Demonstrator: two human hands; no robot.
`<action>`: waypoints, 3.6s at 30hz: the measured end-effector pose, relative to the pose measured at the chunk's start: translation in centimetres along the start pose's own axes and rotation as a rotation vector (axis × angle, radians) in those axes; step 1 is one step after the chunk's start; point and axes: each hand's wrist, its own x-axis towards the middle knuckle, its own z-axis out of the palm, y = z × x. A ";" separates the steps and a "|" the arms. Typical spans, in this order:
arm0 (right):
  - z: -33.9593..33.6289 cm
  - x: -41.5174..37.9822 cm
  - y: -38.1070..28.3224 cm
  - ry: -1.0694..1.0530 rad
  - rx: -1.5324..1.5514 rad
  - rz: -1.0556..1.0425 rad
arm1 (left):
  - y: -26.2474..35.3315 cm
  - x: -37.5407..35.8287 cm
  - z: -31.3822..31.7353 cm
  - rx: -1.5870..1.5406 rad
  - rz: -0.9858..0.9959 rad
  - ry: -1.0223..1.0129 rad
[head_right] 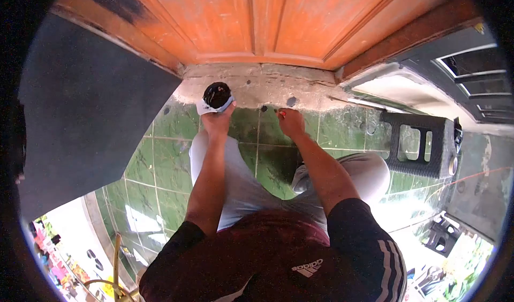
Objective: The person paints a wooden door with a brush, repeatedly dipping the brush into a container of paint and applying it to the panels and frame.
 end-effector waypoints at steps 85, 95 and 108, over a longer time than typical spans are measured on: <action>-27.9 -5.5 -25.7 0.310 0.157 -0.529 | 13.5 -1.8 5.0 -0.104 0.189 -0.270; -25.9 -2.9 -21.5 0.212 0.179 -0.275 | 15.3 -2.0 4.3 0.033 0.253 -0.217; -31.8 -4.9 -22.8 0.009 0.240 -0.455 | 15.1 -0.9 5.1 -0.027 0.262 -0.311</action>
